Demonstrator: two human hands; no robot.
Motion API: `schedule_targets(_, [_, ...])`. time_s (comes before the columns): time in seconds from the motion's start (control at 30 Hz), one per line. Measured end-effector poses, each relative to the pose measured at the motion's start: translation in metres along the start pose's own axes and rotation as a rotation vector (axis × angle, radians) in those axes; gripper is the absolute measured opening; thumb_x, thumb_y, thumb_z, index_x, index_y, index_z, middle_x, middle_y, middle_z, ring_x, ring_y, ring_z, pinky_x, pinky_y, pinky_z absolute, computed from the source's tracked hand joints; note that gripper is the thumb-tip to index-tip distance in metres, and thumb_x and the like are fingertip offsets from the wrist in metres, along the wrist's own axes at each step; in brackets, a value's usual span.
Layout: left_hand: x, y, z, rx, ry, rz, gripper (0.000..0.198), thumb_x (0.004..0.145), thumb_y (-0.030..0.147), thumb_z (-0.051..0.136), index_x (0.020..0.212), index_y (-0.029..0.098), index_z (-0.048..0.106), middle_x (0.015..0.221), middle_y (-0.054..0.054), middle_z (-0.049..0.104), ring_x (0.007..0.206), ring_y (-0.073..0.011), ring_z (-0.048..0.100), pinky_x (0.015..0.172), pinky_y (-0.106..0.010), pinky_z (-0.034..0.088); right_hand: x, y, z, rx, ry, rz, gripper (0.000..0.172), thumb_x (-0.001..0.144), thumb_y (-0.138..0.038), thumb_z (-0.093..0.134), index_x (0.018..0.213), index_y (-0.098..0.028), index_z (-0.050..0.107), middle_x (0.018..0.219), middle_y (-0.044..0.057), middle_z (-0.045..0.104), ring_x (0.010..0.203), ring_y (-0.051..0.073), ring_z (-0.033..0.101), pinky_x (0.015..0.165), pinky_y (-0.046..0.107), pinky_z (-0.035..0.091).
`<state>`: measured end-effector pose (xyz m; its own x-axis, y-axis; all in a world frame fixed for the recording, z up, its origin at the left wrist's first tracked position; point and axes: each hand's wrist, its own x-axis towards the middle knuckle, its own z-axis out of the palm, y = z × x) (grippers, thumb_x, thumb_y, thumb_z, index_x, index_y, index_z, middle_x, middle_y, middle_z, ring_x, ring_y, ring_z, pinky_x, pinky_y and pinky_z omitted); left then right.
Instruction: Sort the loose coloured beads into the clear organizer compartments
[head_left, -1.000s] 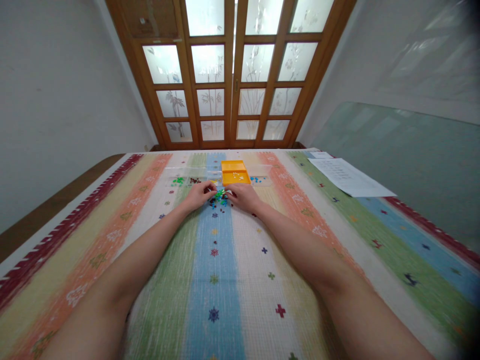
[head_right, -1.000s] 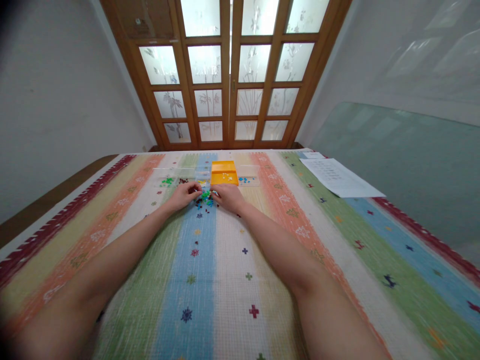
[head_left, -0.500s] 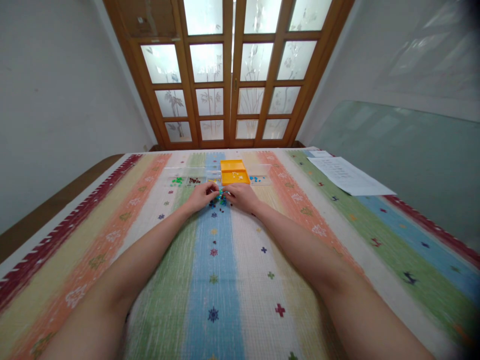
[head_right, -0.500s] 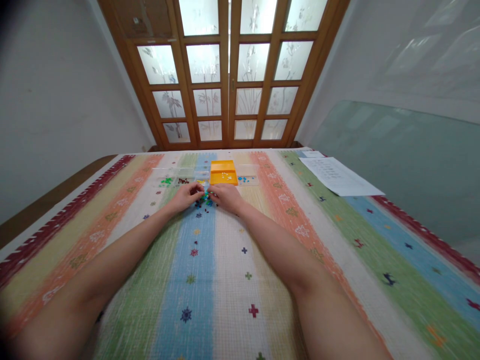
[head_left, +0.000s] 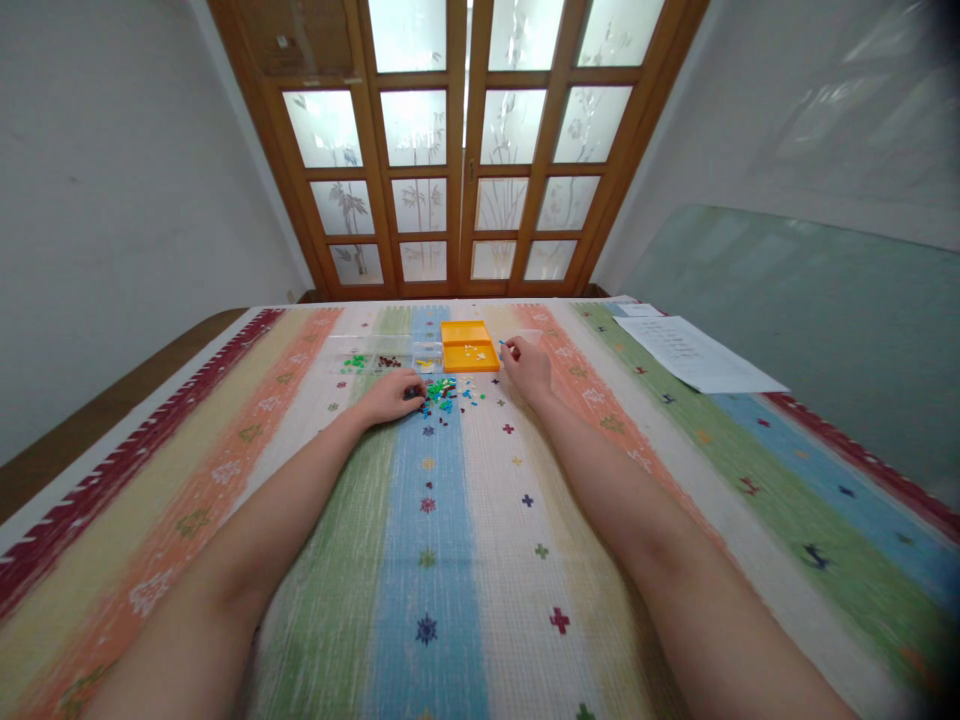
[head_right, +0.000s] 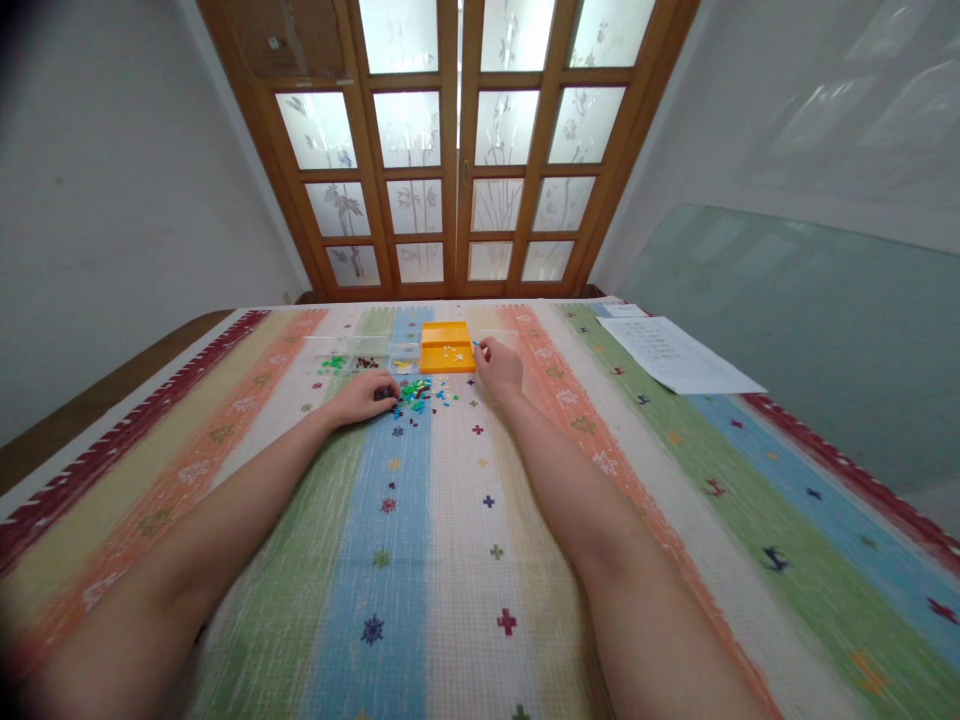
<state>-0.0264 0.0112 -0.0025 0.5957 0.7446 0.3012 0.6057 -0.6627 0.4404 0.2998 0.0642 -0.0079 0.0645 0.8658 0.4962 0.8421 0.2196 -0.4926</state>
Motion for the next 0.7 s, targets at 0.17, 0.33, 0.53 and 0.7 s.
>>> schedule_targets(0.17, [-0.001,0.0,-0.001,-0.003,-0.02,-0.013,0.013,0.088,0.027,0.063,0.094,0.022,0.073,0.096,-0.006,0.067,0.094,-0.0229,0.061,0.086,-0.035,0.048,0.003,0.008,-0.001,-0.034,0.023,0.135,0.029,0.101,-0.041,0.052,0.097,-0.021,0.073,0.085,0.009,0.074,0.077,0.022,0.062,0.066,0.03,0.035])
schedule_targets(0.33, [0.0,-0.004,0.0,0.008,-0.012,-0.022,0.014,0.091,0.029,0.061,0.094,0.022,0.073,0.095,-0.006,0.067,0.092,-0.0226,0.061,0.085,-0.035,0.047,0.002,0.01,-0.003,-0.036,0.005,0.167,0.029,0.1,-0.04,0.053,0.1,-0.021,0.074,0.087,0.01,0.075,0.077,0.024,0.063,0.066,0.031,0.036])
schedule_targets(0.53, [0.001,-0.009,0.003,0.042,0.024,-0.051,0.016,0.093,0.03,0.06,0.09,0.022,0.073,0.092,-0.006,0.068,0.088,-0.0223,0.061,0.083,-0.034,0.047,-0.001,0.004,0.006,-0.032,-0.041,0.13,0.028,0.1,-0.037,0.051,0.102,-0.022,0.075,0.087,0.008,0.075,0.076,0.022,0.063,0.066,0.03,0.035])
schedule_targets(0.7, [-0.001,-0.005,-0.001,-0.007,0.021,-0.058,0.016,0.091,0.029,0.06,0.09,0.021,0.074,0.093,-0.006,0.068,0.09,-0.0219,0.062,0.085,-0.034,0.048,-0.008,-0.003,0.018,-0.017,-0.124,-0.059,0.027,0.099,-0.036,0.052,0.103,-0.023,0.075,0.084,0.005,0.075,0.075,0.02,0.063,0.066,0.028,0.035])
